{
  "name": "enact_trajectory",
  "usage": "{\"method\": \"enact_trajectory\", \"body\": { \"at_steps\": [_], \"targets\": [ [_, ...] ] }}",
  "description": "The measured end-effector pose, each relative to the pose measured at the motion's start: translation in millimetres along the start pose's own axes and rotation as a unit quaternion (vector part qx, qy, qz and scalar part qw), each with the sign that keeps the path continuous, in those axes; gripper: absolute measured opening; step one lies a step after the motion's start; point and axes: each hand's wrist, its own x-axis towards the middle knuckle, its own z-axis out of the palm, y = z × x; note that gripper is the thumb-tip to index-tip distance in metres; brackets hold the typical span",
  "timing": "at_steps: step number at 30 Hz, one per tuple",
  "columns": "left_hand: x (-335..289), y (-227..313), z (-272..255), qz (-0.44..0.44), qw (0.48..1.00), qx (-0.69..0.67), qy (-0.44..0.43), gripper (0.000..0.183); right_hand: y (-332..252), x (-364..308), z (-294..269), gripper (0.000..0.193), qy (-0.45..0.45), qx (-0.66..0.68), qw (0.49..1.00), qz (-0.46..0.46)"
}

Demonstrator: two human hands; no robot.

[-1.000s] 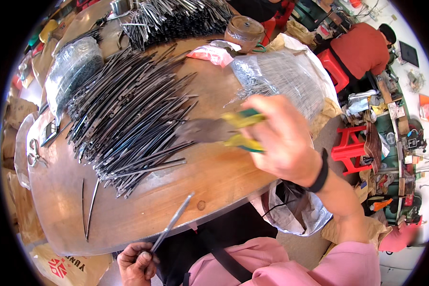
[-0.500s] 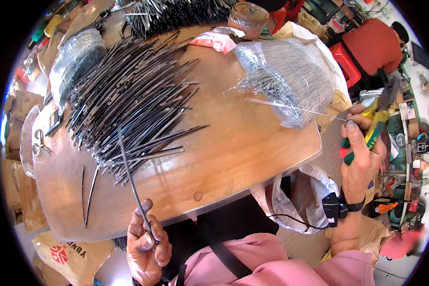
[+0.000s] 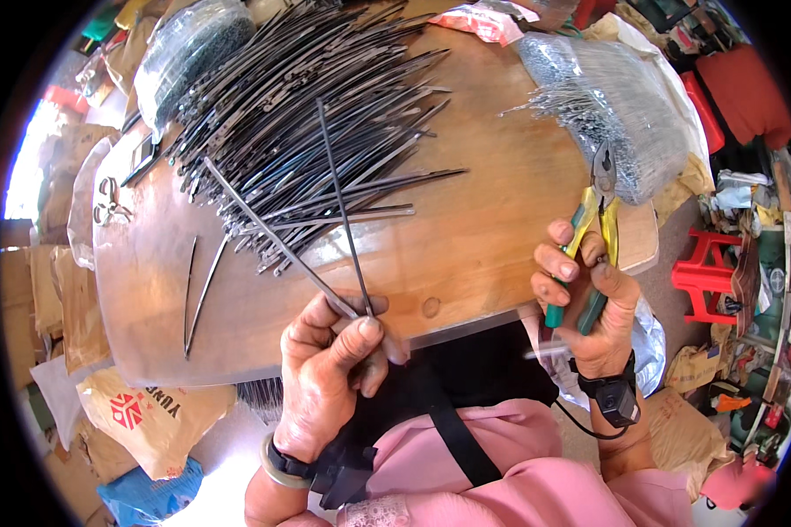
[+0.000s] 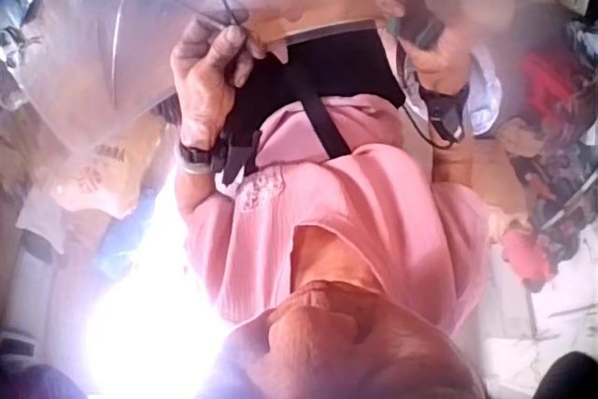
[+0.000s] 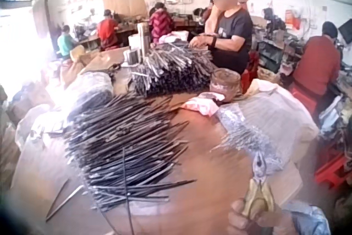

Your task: The person uses pliers to cut and manipulate thin metal rods, then gathers a bundle of rods and places them into a container on the floor.

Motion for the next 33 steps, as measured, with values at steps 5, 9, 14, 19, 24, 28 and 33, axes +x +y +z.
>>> {"method": "enact_trajectory", "body": {
  "at_steps": [5, 9, 14, 19, 24, 28, 33],
  "targets": [
    [-19, -10, -18, 0.006, 0.999, 0.039, 0.030, 0.013, -6, -2, 5, 0.019, 0.044, -0.269, 0.961, -0.042],
    [-27, -16, -24, -0.021, 0.996, 0.090, -0.001, 0.010, -30, 6, 15, 0.020, -0.057, -0.578, 0.802, -0.142],
    [-22, -10, -31, -0.122, 0.981, 0.143, -0.046, 0.009, -27, 27, 43, 0.008, -0.171, -0.696, 0.675, -0.178],
    [-23, -6, -34, -0.155, 0.977, 0.133, -0.063, 0.011, -22, 35, 38, 0.013, -0.140, -0.682, 0.711, -0.099],
    [-23, -10, -28, -0.168, 0.972, 0.147, -0.072, 0.010, -9, 22, 42, 0.020, -0.158, -0.719, 0.672, -0.084],
    [-22, -9, -27, -0.173, 0.963, 0.184, -0.097, 0.009, 3, 30, 52, 0.030, -0.311, -0.781, 0.500, -0.208],
    [-29, -4, -24, -0.169, 0.958, 0.217, -0.087, 0.009, 22, 32, 45, 0.032, -0.348, -0.772, 0.498, -0.189]
  ]
}}
